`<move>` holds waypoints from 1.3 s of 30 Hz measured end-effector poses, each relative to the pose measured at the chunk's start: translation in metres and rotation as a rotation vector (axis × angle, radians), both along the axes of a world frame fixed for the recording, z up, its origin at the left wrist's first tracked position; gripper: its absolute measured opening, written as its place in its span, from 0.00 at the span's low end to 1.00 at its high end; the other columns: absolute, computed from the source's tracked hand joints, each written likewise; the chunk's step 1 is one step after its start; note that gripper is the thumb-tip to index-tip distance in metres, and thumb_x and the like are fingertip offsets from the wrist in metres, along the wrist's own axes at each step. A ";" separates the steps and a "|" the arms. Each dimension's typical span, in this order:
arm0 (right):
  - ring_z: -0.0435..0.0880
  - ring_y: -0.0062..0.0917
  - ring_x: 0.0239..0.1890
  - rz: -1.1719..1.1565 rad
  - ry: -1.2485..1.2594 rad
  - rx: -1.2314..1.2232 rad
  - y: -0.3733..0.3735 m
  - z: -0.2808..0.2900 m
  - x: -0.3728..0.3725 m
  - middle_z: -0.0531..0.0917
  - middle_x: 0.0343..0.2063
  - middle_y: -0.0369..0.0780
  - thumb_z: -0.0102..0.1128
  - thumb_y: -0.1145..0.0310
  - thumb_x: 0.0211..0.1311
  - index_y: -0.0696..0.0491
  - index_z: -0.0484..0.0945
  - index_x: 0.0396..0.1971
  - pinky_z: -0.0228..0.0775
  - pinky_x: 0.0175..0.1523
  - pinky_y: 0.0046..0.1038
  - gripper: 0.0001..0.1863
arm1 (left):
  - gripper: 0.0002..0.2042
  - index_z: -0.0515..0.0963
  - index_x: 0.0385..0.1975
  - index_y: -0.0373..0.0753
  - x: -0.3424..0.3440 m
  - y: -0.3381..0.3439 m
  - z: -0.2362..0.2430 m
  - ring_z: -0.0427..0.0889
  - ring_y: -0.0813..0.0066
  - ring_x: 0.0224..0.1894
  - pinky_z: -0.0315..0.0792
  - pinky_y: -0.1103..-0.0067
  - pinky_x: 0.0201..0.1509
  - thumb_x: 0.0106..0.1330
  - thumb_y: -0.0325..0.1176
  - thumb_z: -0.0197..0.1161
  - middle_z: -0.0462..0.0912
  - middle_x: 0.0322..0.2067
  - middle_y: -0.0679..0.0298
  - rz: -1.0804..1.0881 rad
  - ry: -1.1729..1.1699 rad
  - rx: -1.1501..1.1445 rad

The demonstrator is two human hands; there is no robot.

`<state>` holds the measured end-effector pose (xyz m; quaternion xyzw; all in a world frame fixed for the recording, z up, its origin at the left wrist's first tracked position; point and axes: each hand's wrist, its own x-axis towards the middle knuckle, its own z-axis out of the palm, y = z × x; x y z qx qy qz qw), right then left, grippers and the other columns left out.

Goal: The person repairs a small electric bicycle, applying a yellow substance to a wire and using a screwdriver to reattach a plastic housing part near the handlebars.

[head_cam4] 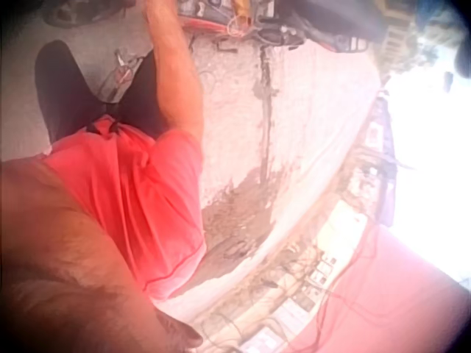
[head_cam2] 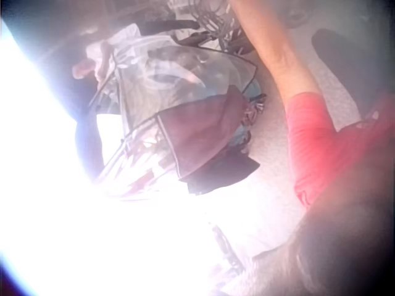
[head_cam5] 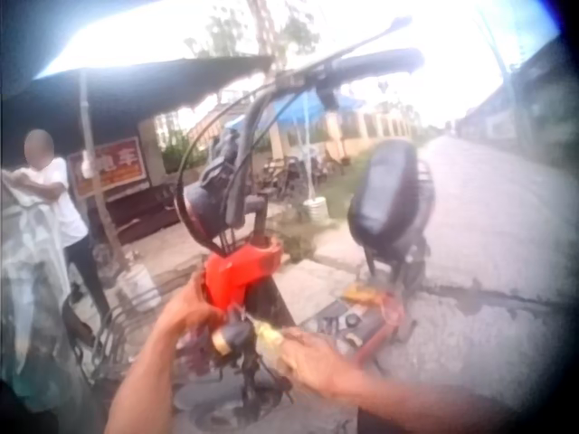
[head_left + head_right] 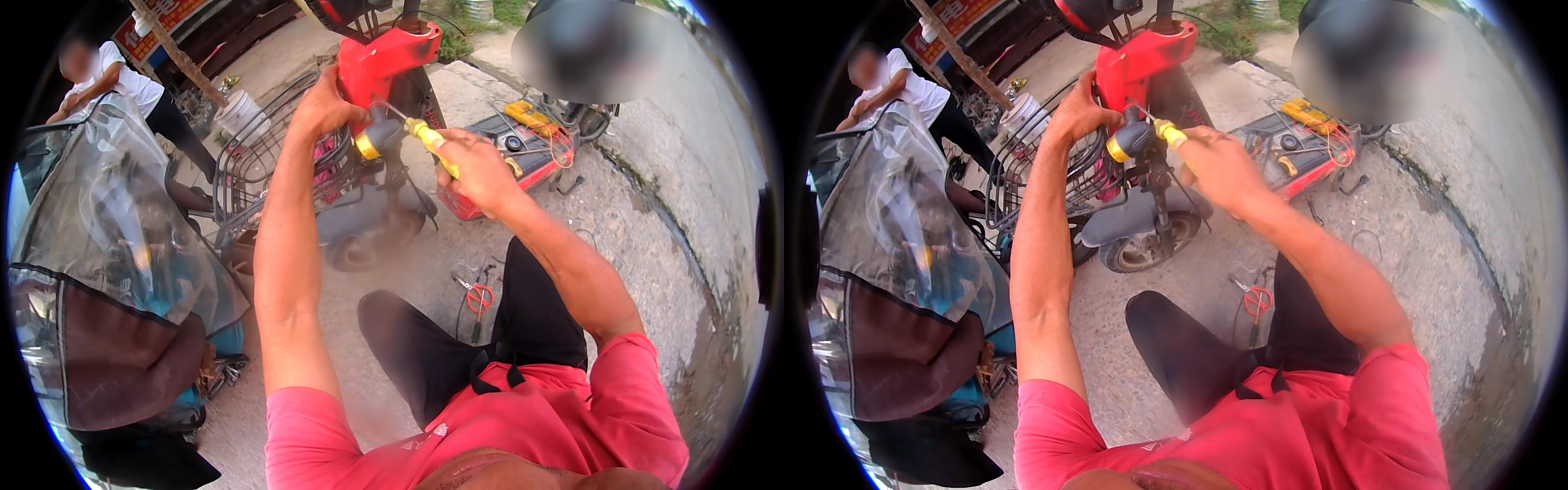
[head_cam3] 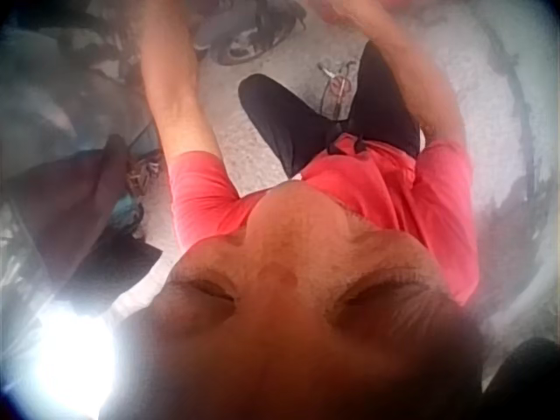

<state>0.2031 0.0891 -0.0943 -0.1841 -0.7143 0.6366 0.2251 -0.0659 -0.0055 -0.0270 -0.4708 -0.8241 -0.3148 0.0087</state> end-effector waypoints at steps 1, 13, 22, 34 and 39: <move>0.72 0.20 0.16 0.131 0.079 -0.401 0.007 -0.002 -0.001 0.83 0.29 0.37 0.50 0.56 0.73 0.56 0.75 0.59 0.65 0.25 0.23 0.24 | 0.55 0.64 0.71 0.36 -0.003 0.000 -0.002 0.84 0.58 0.56 0.74 0.70 0.63 0.36 0.38 0.84 0.86 0.52 0.51 -0.002 0.014 0.004; 0.88 0.53 0.40 -0.236 -0.078 0.779 -0.019 0.012 0.015 0.87 0.36 0.55 0.69 0.49 0.58 0.56 0.74 0.59 0.79 0.46 0.46 0.35 | 0.55 0.63 0.71 0.36 -0.001 -0.003 0.001 0.82 0.56 0.59 0.72 0.69 0.64 0.36 0.39 0.83 0.85 0.54 0.50 0.021 -0.014 -0.035; 0.62 0.11 0.14 0.304 0.225 -1.156 0.017 0.008 0.001 0.78 0.24 0.33 0.53 0.54 0.74 0.50 0.75 0.49 0.52 0.20 0.16 0.15 | 0.55 0.63 0.71 0.36 0.000 -0.002 0.001 0.82 0.56 0.59 0.72 0.69 0.64 0.36 0.39 0.83 0.85 0.54 0.49 -0.007 0.010 -0.012; 0.89 0.43 0.44 -0.110 -0.077 0.692 -0.015 0.025 0.019 0.88 0.37 0.50 0.66 0.57 0.61 0.59 0.69 0.65 0.78 0.51 0.41 0.35 | 0.57 0.61 0.72 0.36 -0.004 -0.002 -0.001 0.82 0.56 0.59 0.73 0.69 0.65 0.36 0.40 0.84 0.85 0.54 0.50 0.023 0.004 -0.033; 0.83 0.35 0.25 -0.082 0.072 0.562 -0.005 0.004 0.008 0.86 0.30 0.44 0.58 0.58 0.69 0.55 0.71 0.63 0.75 0.31 0.36 0.27 | 0.57 0.61 0.72 0.35 0.006 -0.002 0.005 0.82 0.55 0.59 0.72 0.68 0.65 0.35 0.40 0.84 0.84 0.55 0.49 0.021 0.005 -0.045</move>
